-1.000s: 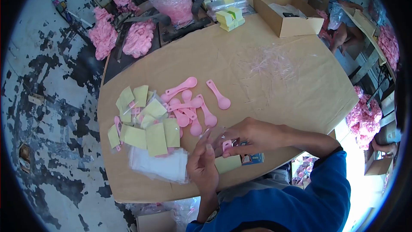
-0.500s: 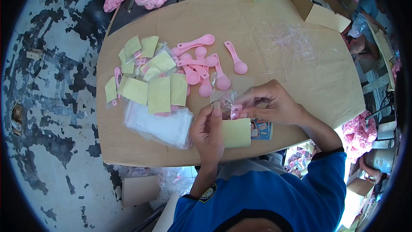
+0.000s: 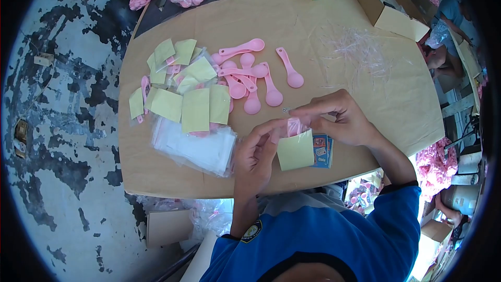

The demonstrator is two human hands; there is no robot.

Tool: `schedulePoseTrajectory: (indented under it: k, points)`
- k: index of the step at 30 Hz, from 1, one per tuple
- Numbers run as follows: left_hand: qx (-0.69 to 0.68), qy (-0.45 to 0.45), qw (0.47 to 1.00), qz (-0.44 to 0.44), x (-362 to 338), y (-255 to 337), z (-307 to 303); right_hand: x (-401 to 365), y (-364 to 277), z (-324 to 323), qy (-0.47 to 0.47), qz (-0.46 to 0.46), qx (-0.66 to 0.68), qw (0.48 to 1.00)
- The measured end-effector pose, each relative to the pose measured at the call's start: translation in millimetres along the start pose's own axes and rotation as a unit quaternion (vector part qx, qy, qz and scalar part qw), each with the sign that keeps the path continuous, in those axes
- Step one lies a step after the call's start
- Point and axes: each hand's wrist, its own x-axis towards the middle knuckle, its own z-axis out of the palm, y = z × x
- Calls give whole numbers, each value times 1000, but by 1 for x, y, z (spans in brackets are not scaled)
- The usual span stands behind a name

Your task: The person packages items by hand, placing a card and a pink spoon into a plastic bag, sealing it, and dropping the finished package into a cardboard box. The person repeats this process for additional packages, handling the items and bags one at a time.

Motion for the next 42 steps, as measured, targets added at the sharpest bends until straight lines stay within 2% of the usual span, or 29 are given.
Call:
schedulePoseTrajectory:
  k: [3,6,8,11,15,17,20,24,26,27,30,31,33,34,36,37,39,40,42]
  points:
    - [-8,1,1000,16,0,2,1,0,4,-4,-14,-95,-35,995]
    - [-3,-5,1000,26,-2,5,-1,5,6,-8,-38,-228,-112,966]
    - [11,-12,998,54,-2,2,-1,4,5,-11,-65,-231,-102,965]
    - [53,-74,990,109,0,5,-5,2,5,-12,-89,-245,-106,960]
    - [51,-57,993,91,-1,2,-4,1,1,-10,-86,-261,-135,952]
    - [58,-68,992,91,-1,2,-9,1,-4,-8,-83,-254,-159,950]
    - [-6,-101,994,40,-5,6,-16,1,-12,-6,-90,-245,-187,947]
    - [-22,-34,999,4,-12,14,-6,3,-7,-7,-68,-210,-183,958]
    - [-47,-23,999,3,-16,14,-14,1,-21,18,17,-47,6,999]
    - [-59,-17,998,2,-17,14,-19,2,-26,30,59,38,101,992]
    - [19,-37,999,23,-25,21,-37,13,-21,52,-63,63,-15,996]
    - [16,-14,1000,19,-27,27,-44,22,-23,51,-136,33,-99,985]
    - [11,29,999,8,-29,43,-56,44,-29,59,-151,13,-84,985]
    - [10,71,997,37,-27,47,-65,56,-35,62,-158,3,-76,984]
    - [-4,127,989,74,-20,61,-94,88,-53,64,-137,82,-55,986]
    - [30,130,980,148,-11,70,-115,108,-58,65,-125,128,-54,982]
    - [211,213,946,125,6,90,-170,149,-47,69,-128,74,-21,989]
    - [346,249,904,6,15,102,-196,159,-41,73,-102,21,-127,986]
    - [538,274,792,-90,35,73,-271,178,-24,82,-45,-88,-333,938]
